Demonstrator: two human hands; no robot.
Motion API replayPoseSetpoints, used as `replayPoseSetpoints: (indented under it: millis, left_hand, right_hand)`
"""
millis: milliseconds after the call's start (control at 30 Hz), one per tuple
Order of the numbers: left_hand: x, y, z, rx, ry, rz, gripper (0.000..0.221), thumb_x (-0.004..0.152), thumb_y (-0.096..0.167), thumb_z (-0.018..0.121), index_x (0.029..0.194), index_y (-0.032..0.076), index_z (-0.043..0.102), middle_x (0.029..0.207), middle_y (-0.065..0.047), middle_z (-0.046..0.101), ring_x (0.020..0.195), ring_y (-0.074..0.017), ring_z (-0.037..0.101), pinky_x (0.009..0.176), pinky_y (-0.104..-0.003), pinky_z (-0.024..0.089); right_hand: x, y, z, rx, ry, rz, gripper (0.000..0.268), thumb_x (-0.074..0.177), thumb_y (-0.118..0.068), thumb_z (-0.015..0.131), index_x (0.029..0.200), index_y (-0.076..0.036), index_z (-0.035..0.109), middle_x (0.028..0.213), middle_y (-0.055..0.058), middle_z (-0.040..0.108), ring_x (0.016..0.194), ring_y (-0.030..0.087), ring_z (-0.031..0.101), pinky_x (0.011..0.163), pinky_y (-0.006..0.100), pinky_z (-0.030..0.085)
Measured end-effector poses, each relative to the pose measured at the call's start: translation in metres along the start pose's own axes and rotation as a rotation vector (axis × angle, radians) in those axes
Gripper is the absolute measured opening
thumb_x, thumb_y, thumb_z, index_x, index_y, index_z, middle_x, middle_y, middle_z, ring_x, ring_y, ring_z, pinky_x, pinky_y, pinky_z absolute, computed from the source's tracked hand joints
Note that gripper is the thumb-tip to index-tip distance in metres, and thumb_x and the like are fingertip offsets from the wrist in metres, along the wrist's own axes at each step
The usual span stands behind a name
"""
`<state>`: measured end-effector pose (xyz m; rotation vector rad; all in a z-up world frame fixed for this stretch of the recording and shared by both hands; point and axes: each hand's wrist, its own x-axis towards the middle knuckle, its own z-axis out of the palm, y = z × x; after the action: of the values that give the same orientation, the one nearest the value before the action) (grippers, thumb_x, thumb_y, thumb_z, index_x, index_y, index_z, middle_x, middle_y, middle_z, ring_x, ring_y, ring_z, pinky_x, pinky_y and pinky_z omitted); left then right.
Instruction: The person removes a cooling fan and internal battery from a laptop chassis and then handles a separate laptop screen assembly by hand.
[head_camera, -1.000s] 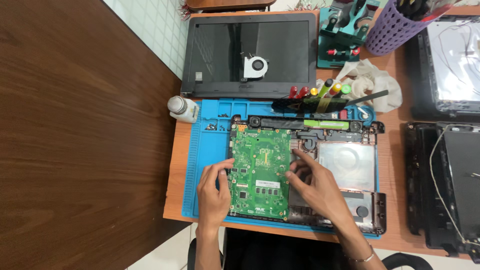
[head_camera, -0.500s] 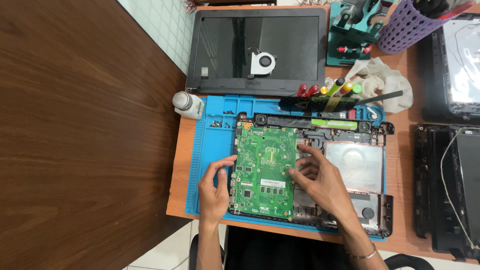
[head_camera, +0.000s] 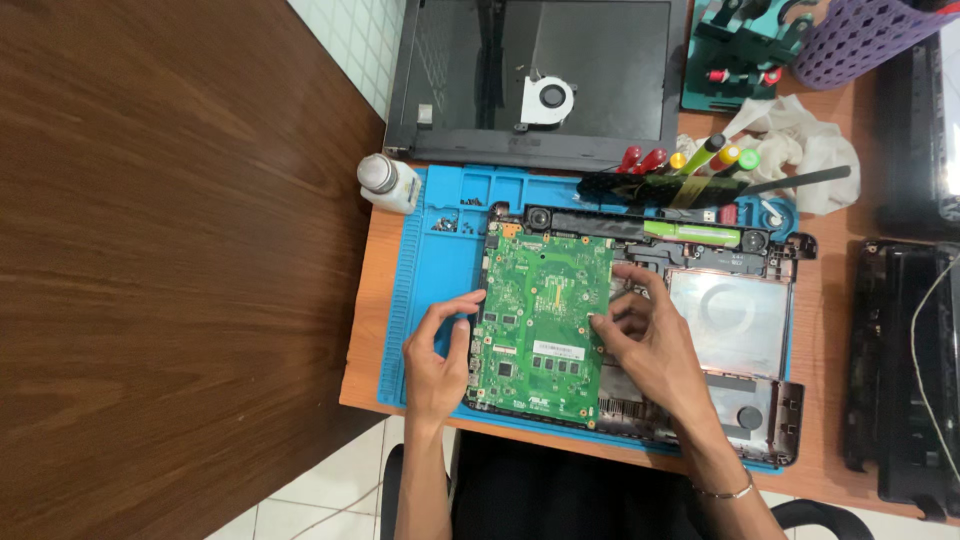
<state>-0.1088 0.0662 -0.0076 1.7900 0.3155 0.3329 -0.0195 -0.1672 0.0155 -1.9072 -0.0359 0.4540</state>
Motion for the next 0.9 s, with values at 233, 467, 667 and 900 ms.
replayPoseSetpoints:
  millis: [233, 467, 667, 900]
  left_hand:
    - [-0.001, 0.005, 0.000, 0.028, 0.001, -0.008, 0.014, 0.095, -0.001, 0.057, 0.106, 0.003, 0.065, 0.125, -0.011, 0.076, 0.120, -0.0247, 0.071, 0.102, -0.036, 0.054]
    - [-0.002, 0.003, -0.001, 0.033, -0.001, 0.001, 0.014, 0.096, 0.000, 0.058, 0.106, 0.003, 0.066, 0.125, -0.011, 0.076, 0.121, -0.0245, 0.071, 0.102, -0.036, 0.054]
    - [0.000, 0.000, 0.000, 0.011, -0.009, 0.023, 0.014, 0.097, 0.000, 0.058, 0.107, 0.002, 0.066, 0.126, -0.012, 0.075, 0.123, -0.0253, 0.070, 0.105, -0.036, 0.053]
    - [-0.001, 0.002, -0.002, 0.021, 0.033, 0.050, 0.015, 0.095, -0.001, 0.059, 0.109, 0.002, 0.067, 0.126, -0.012, 0.074, 0.122, -0.0245, 0.069, 0.103, -0.035, 0.053]
  right_hand:
    - [0.001, 0.002, -0.002, -0.050, -0.006, -0.034, 0.061, 0.085, -0.005, 0.074, 0.140, -0.006, 0.048, 0.080, 0.003, 0.066, 0.067, 0.010, 0.066, 0.055, 0.026, 0.052]
    - [0.000, -0.002, -0.002, -0.029, -0.008, -0.020, 0.061, 0.086, -0.004, 0.073, 0.141, -0.006, 0.049, 0.079, 0.004, 0.066, 0.067, 0.010, 0.065, 0.055, 0.027, 0.052]
    - [-0.001, 0.000, -0.003, 0.072, -0.007, -0.001, 0.060, 0.086, -0.003, 0.072, 0.142, -0.006, 0.049, 0.082, 0.003, 0.064, 0.071, 0.009, 0.064, 0.059, 0.026, 0.056]
    - [0.003, 0.009, -0.004, 0.203, -0.048, 0.061, 0.054, 0.088, -0.004, 0.070, 0.139, 0.000, 0.054, 0.084, 0.004, 0.062, 0.072, 0.011, 0.062, 0.059, 0.027, 0.056]
